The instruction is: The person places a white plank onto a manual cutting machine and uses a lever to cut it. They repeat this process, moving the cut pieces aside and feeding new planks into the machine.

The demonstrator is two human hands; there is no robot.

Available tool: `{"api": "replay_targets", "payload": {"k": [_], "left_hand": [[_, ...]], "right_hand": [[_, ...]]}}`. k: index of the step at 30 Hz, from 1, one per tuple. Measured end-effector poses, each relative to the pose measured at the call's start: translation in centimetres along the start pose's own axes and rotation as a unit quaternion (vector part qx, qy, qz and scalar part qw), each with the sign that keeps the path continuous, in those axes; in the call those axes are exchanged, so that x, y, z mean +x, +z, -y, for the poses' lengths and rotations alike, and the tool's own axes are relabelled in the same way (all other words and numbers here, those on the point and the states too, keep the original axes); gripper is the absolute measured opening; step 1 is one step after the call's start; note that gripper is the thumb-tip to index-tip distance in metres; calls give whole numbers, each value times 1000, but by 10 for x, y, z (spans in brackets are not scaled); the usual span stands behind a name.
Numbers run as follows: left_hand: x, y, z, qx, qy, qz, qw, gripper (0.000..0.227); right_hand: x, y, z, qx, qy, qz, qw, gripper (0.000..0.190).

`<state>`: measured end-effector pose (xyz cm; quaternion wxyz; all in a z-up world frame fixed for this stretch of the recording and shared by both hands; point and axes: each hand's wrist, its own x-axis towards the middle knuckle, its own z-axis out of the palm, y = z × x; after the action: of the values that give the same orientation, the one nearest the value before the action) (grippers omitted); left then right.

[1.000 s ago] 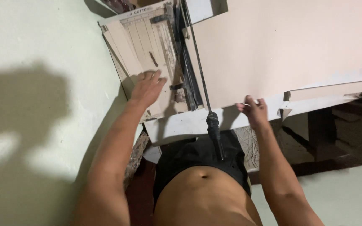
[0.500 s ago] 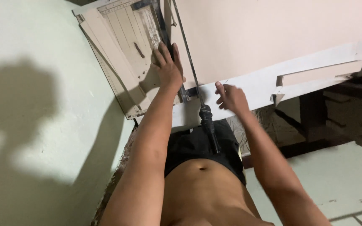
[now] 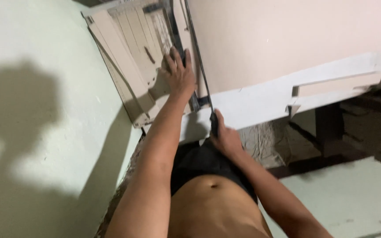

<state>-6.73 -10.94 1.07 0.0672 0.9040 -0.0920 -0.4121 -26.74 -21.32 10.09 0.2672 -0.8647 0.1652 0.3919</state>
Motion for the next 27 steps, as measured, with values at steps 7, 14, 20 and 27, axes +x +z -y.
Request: {"api": "replay_targets", "payload": {"k": [7, 14, 20, 27], "left_hand": [[12, 70, 20, -17, 132, -9, 991, 39], [-24, 71, 89, 355, 292, 22, 888, 17], [-55, -38, 110, 305, 211, -7, 928, 20], [-40, -36, 36, 8, 142, -22, 990, 68]], "right_hand": [[-46, -99, 13, 216, 69, 27, 974, 76], [127, -47, -132, 709, 149, -138, 675, 111], [110, -38, -157, 753, 123, -168, 625, 26], [138, 20, -139, 709, 132, -197, 664, 37]]}}
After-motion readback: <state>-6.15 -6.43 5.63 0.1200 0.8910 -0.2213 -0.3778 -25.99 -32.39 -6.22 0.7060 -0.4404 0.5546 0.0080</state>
